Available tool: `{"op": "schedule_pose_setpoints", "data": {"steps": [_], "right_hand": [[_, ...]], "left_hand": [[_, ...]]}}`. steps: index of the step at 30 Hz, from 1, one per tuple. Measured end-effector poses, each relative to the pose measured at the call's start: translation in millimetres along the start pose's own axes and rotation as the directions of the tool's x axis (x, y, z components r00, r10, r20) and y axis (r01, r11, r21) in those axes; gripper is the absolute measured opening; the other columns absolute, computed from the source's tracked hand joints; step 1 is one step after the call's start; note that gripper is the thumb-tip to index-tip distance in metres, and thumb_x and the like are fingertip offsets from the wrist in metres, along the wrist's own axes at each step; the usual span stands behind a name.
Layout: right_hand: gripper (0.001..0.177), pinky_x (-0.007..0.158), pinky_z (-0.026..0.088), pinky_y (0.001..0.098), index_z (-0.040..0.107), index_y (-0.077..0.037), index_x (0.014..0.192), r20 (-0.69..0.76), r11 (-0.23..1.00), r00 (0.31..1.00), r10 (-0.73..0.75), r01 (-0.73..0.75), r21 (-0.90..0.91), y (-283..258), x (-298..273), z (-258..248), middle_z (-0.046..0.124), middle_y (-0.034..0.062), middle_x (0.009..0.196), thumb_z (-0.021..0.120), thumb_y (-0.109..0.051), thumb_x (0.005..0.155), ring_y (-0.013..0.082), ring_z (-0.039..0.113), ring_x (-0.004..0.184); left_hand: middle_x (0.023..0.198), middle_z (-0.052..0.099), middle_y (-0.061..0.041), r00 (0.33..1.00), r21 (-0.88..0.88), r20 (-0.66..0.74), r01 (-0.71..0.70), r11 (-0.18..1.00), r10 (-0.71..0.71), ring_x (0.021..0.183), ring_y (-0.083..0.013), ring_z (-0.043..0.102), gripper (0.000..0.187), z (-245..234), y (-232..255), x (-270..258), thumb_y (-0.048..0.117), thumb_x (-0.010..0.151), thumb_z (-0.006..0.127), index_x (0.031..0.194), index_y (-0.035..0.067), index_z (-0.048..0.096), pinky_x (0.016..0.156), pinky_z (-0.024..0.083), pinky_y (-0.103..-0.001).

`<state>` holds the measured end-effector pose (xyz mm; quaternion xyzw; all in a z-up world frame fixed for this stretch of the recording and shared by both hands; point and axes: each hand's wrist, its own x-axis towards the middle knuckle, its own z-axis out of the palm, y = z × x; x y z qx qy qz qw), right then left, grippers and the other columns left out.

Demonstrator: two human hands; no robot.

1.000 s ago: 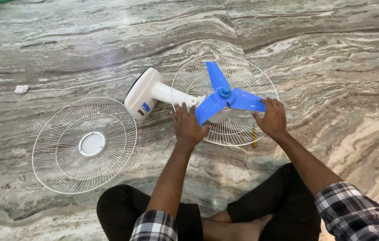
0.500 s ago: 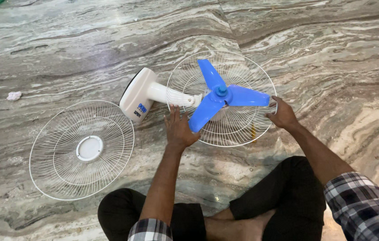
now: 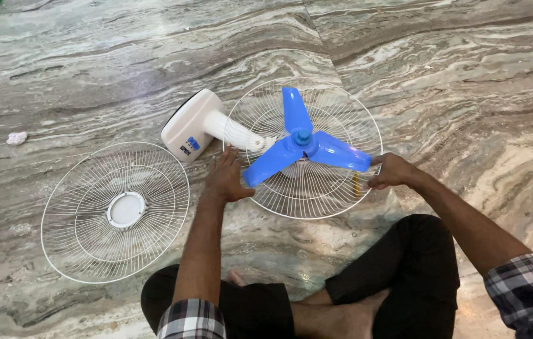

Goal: The person disassembles a table fan by removing the front grille, unscrewing the blade nut to detach the blades, and then removing the rear grille and motor housing. The components are placed on the floor.

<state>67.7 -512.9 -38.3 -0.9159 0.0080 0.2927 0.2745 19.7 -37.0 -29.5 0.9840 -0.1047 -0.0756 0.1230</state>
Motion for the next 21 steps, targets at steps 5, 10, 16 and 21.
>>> {"op": "schedule_pose_setpoints", "data": {"steps": [5,10,16,21], "right_hand": [[0.078,0.072,0.067,0.0341,0.051,-0.003,0.147,0.108,1.000,0.994,-0.019,0.021,-0.020,-10,-18,4,0.082,0.0209,0.091,0.086,-0.020,0.080,0.0251,0.082,0.080],[0.059,0.076,0.066,0.0405,0.061,-0.017,0.140,0.041,0.939,0.993,0.115,-0.095,-0.330,-57,-51,-13,0.082,0.0159,0.091,0.078,-0.038,0.087,0.0261,0.083,0.078],[0.039,0.080,0.059,0.0449,0.079,-0.022,0.116,-0.285,0.804,0.926,-0.246,0.031,-0.593,-107,-40,-10,0.080,0.0085,0.094,0.077,-0.048,0.087,0.0258,0.075,0.088],[0.046,0.078,0.059,0.0405,0.075,-0.009,0.116,-0.319,0.838,0.779,-0.539,0.456,-0.301,-140,-2,9,0.076,0.0116,0.100,0.081,-0.039,0.081,0.0254,0.075,0.088]], "left_hand": [[0.169,0.026,-0.011,1.000,0.019,0.006,-0.029,0.999,0.029,0.160,-0.0263,0.010,0.108,-9,-18,-4,0.047,0.054,0.091,0.147,0.010,0.050,0.127,0.015,-0.059],[0.169,0.021,-0.015,0.999,0.042,0.039,0.015,0.999,-0.016,0.160,-0.0281,0.005,0.111,-11,-9,-2,0.046,0.055,0.091,0.151,0.013,0.046,0.126,0.008,-0.062],[0.169,0.016,-0.021,0.976,0.144,0.117,0.166,0.976,-0.183,0.158,-0.0390,-0.002,0.109,-2,24,17,0.029,0.063,0.084,0.159,0.015,0.033,0.122,-0.003,-0.069],[0.168,0.013,-0.024,0.979,0.030,0.142,0.146,0.989,-0.149,0.158,-0.0391,-0.004,0.116,-8,50,28,0.036,0.062,0.086,0.159,0.012,0.027,0.124,-0.004,-0.067]]}}
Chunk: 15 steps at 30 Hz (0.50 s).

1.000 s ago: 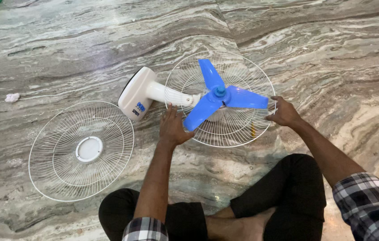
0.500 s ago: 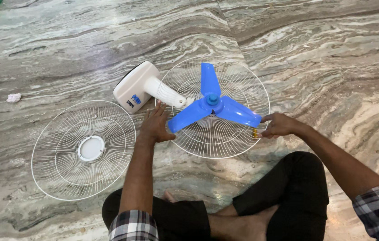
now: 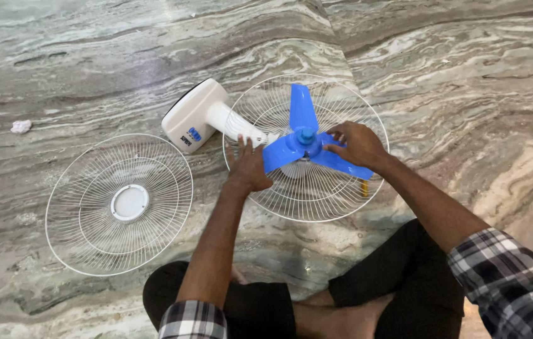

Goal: The person disassembles a table fan by removing the front grille, unscrewing the blade nut to detach the blades, and then removing the rear grille and motor housing. The components are placed on the floor.

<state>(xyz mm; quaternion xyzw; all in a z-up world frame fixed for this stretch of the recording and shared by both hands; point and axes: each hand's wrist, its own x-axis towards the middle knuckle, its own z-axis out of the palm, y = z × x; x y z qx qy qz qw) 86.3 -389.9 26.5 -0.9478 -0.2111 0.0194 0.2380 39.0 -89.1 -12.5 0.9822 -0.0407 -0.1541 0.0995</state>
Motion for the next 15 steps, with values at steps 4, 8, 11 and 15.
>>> {"op": "schedule_pose_setpoints", "data": {"steps": [4,8,11,15], "right_hand": [[0.050,0.080,0.060,0.0387,0.073,-0.003,0.117,-0.131,0.979,0.985,-0.115,0.134,0.153,-11,28,23,0.073,0.0142,0.107,0.082,-0.035,0.079,0.0242,0.075,0.089],[0.045,0.080,0.059,0.0420,0.077,-0.003,0.106,-0.063,1.000,0.998,0.000,0.000,0.003,-27,46,31,0.075,0.0159,0.098,0.085,-0.039,0.080,0.0296,0.074,0.087],[0.045,0.081,0.058,0.0450,0.077,-0.001,0.101,-0.046,0.996,0.999,0.024,-0.028,-0.086,-29,49,34,0.075,0.0184,0.091,0.085,-0.040,0.081,0.0342,0.073,0.087],[0.041,0.081,0.057,0.0483,0.074,0.000,0.098,-0.035,0.994,0.999,-0.014,0.010,-0.109,-24,53,39,0.073,0.0206,0.090,0.084,-0.037,0.083,0.0384,0.071,0.086]], "left_hand": [[0.162,0.030,-0.026,0.951,-0.191,-0.271,-0.203,0.960,0.148,0.155,-0.0423,0.017,0.104,14,30,22,0.043,0.072,0.085,0.154,0.002,0.034,0.125,0.016,-0.061],[0.158,0.043,-0.020,0.923,-0.297,-0.362,-0.244,0.923,0.128,0.150,-0.0391,0.036,0.095,27,60,41,0.044,0.077,0.085,0.150,0.003,0.041,0.123,0.031,-0.055],[0.155,0.041,-0.021,0.924,-0.300,-0.378,-0.185,0.936,0.061,0.147,-0.0417,0.032,0.102,33,73,51,0.043,0.072,0.090,0.148,0.001,0.038,0.121,0.027,-0.056],[0.153,0.050,-0.012,0.922,-0.322,-0.387,-0.156,0.934,0.020,0.148,-0.0364,0.037,0.096,40,74,50,0.038,0.073,0.090,0.151,0.008,0.041,0.123,0.025,-0.057]]}}
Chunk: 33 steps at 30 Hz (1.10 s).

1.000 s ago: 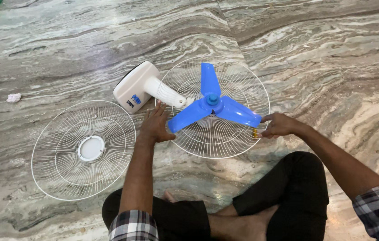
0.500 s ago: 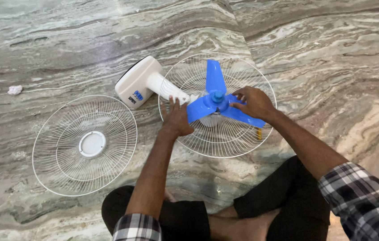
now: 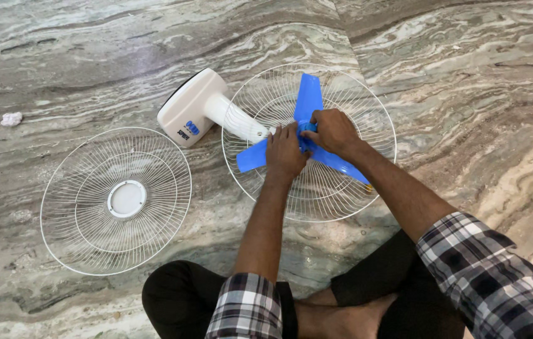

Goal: The person disassembles a table fan by removing the front grille, unscrewing the blade nut to detach the blades, and then removing the rear grille and motor housing. The components are placed on the floor.

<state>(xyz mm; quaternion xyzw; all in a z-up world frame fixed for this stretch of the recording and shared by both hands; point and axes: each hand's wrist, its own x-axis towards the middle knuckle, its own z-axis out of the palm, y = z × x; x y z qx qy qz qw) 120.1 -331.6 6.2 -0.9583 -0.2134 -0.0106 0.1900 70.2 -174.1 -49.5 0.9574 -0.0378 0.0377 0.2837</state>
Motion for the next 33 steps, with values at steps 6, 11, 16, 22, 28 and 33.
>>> {"op": "schedule_pose_setpoints", "data": {"steps": [6,11,16,22,28,33], "right_hand": [[0.033,0.083,0.055,0.0491,0.070,-0.005,0.103,0.024,0.983,0.984,-0.179,0.180,-0.023,7,1,0,0.070,0.0167,0.095,0.082,-0.028,0.082,0.0370,0.069,0.091],[0.037,0.085,0.054,0.0492,0.069,-0.009,0.111,0.085,0.990,0.989,-0.120,0.125,-0.062,-1,-2,-8,0.066,0.0159,0.105,0.083,-0.026,0.081,0.0370,0.067,0.098],[0.040,0.085,0.055,0.0465,0.070,-0.009,0.113,0.148,0.987,0.982,-0.114,0.129,-0.091,-11,-3,-12,0.064,0.0148,0.109,0.084,-0.023,0.079,0.0345,0.067,0.098],[0.039,0.087,0.056,0.0456,0.074,-0.012,0.111,0.201,0.949,0.942,-0.269,0.294,-0.110,-13,2,-20,0.069,0.0111,0.107,0.083,-0.021,0.074,0.0332,0.069,0.100],[0.048,0.082,0.056,0.0488,0.070,-0.001,0.106,0.021,0.987,0.996,-0.089,0.091,-0.129,-21,-8,-16,0.070,0.0170,0.104,0.081,-0.042,0.084,0.0375,0.069,0.096],[0.039,0.082,0.056,0.0492,0.071,-0.002,0.097,-0.007,0.981,0.995,-0.098,0.095,-0.170,-15,-9,-8,0.071,0.0167,0.100,0.081,-0.039,0.086,0.0375,0.070,0.093]], "left_hand": [[0.151,0.051,-0.010,0.999,-0.021,-0.021,-0.038,0.999,0.038,0.147,-0.0337,0.038,0.095,-4,-4,-8,0.037,0.072,0.090,0.151,0.012,0.044,0.123,0.025,-0.056],[0.153,0.050,-0.009,0.999,-0.030,-0.030,-0.034,0.999,0.033,0.148,-0.0319,0.038,0.092,-6,-3,-12,0.036,0.072,0.090,0.150,0.012,0.046,0.124,0.024,-0.056],[0.155,0.045,-0.009,0.999,-0.001,-0.013,-0.036,0.999,0.036,0.149,-0.0320,0.033,0.094,-4,-5,-16,0.039,0.076,0.088,0.153,0.012,0.041,0.124,0.021,-0.056],[0.157,0.045,-0.008,1.000,0.026,-0.019,-0.019,0.999,0.020,0.150,-0.0308,0.034,0.093,1,-7,-18,0.041,0.077,0.086,0.153,0.011,0.040,0.124,0.023,-0.054],[0.158,0.044,-0.008,1.000,0.052,-0.020,-0.022,0.998,0.023,0.148,-0.0312,0.037,0.091,3,-10,-16,0.040,0.079,0.085,0.153,0.010,0.039,0.121,0.028,-0.055],[0.160,0.042,-0.005,0.999,0.081,0.032,-0.015,0.997,0.012,0.149,-0.0303,0.037,0.090,-4,-13,-19,0.031,0.080,0.085,0.155,0.014,0.038,0.120,0.031,-0.056]]}}
